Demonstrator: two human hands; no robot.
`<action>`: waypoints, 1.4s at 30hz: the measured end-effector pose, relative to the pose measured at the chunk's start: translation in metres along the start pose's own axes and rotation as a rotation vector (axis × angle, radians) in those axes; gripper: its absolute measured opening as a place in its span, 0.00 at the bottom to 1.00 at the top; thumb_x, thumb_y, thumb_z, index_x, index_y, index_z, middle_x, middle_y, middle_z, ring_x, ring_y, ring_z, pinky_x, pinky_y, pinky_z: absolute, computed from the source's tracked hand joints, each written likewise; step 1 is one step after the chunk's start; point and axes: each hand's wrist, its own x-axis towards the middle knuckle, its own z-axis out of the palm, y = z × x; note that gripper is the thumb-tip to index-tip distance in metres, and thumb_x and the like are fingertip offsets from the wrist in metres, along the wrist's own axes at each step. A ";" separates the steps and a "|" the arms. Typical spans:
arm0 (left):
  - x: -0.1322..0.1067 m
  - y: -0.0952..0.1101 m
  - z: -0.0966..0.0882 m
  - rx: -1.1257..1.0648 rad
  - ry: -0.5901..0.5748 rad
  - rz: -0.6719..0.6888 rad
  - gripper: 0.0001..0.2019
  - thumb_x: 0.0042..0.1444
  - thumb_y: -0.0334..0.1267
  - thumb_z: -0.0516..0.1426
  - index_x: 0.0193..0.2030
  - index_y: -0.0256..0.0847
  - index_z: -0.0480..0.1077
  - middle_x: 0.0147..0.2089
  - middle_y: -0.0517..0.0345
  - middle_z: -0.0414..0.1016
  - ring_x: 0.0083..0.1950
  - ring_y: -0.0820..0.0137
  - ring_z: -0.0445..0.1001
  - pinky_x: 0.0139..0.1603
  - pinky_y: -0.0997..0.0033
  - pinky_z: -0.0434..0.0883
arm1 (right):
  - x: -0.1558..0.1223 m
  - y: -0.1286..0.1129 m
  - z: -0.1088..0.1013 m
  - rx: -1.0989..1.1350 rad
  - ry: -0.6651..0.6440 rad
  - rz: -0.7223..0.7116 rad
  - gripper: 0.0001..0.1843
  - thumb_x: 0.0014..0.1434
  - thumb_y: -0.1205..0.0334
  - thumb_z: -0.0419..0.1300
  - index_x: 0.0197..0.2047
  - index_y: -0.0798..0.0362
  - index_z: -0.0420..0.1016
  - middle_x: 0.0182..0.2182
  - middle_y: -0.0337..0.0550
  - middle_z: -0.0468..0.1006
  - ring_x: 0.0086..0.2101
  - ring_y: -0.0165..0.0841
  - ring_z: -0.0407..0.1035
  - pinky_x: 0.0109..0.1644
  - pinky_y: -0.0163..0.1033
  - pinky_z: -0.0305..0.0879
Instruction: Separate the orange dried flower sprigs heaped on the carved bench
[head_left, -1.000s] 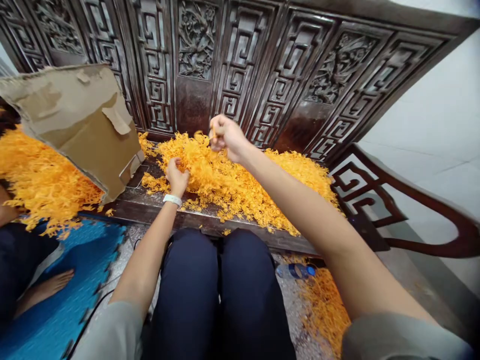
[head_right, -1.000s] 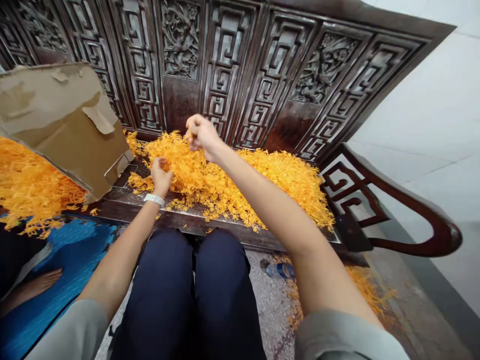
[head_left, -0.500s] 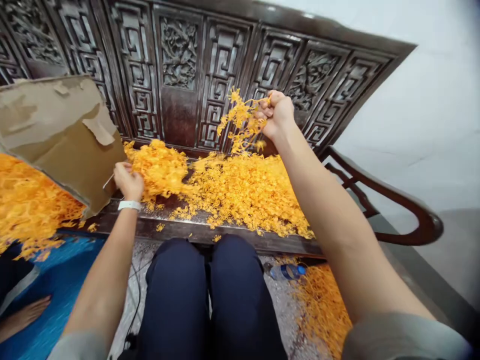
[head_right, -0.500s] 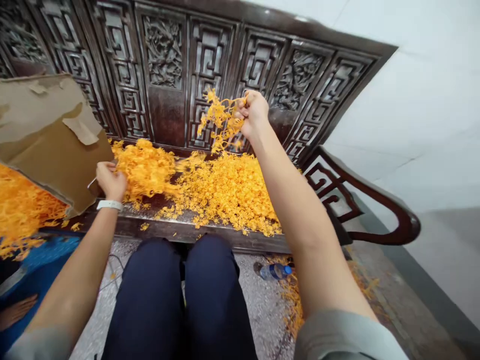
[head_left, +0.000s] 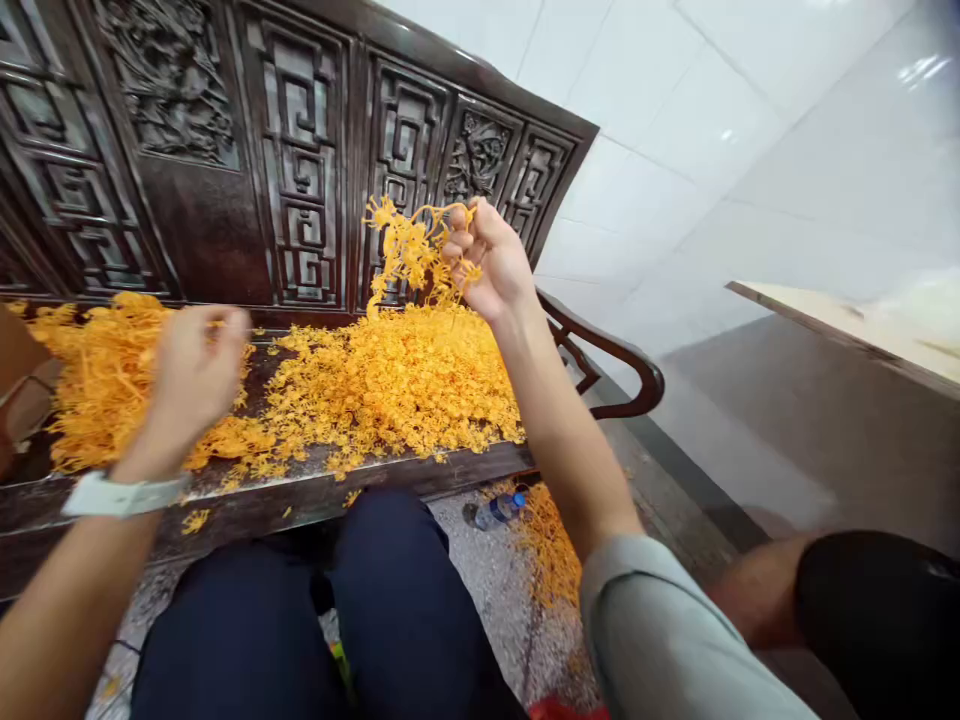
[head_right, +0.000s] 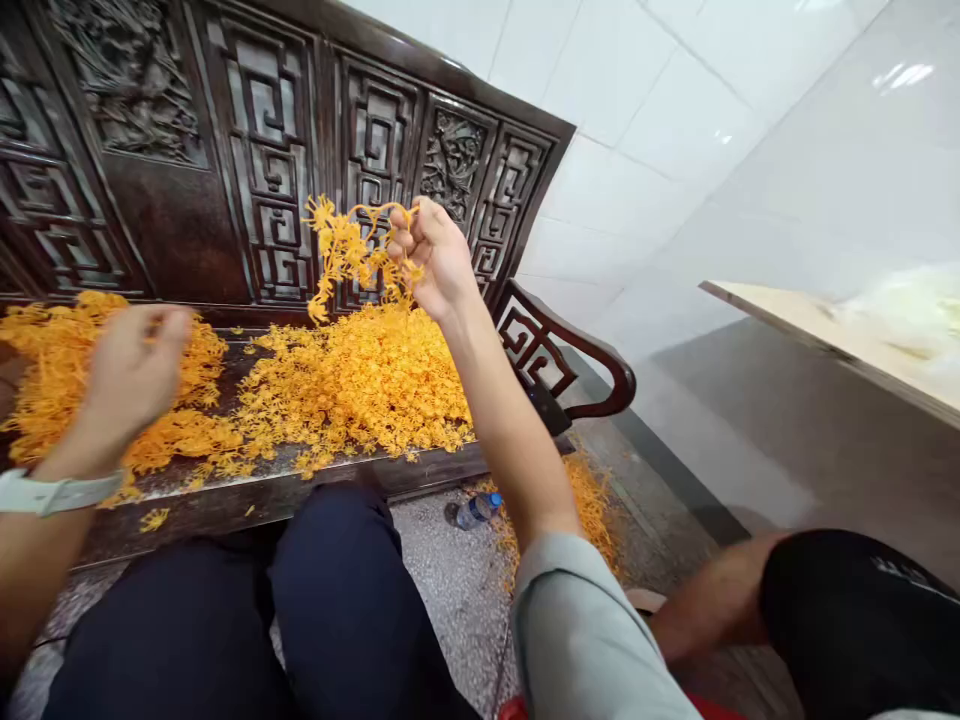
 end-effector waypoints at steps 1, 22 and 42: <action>-0.007 0.037 0.013 -0.087 -0.094 0.069 0.19 0.69 0.55 0.54 0.40 0.41 0.76 0.41 0.52 0.79 0.46 0.60 0.75 0.50 0.57 0.70 | -0.012 0.000 0.006 0.020 0.008 -0.028 0.27 0.67 0.30 0.62 0.43 0.45 0.66 0.38 0.42 0.80 0.31 0.31 0.71 0.36 0.40 0.75; -0.042 0.114 0.065 -0.947 -0.345 -0.433 0.21 0.71 0.60 0.59 0.42 0.42 0.71 0.37 0.54 0.78 0.34 0.71 0.79 0.37 0.71 0.80 | -0.232 0.019 0.058 -0.531 0.063 -0.352 0.11 0.70 0.58 0.68 0.54 0.43 0.78 0.53 0.45 0.78 0.56 0.43 0.73 0.62 0.56 0.69; -0.038 0.075 0.066 -0.351 -0.538 -0.074 0.24 0.75 0.54 0.51 0.37 0.39 0.78 0.23 0.62 0.63 0.25 0.72 0.62 0.29 0.71 0.62 | -0.188 0.104 0.024 0.214 0.188 0.418 0.14 0.55 0.49 0.74 0.32 0.49 0.79 0.34 0.40 0.79 0.34 0.29 0.70 0.41 0.37 0.69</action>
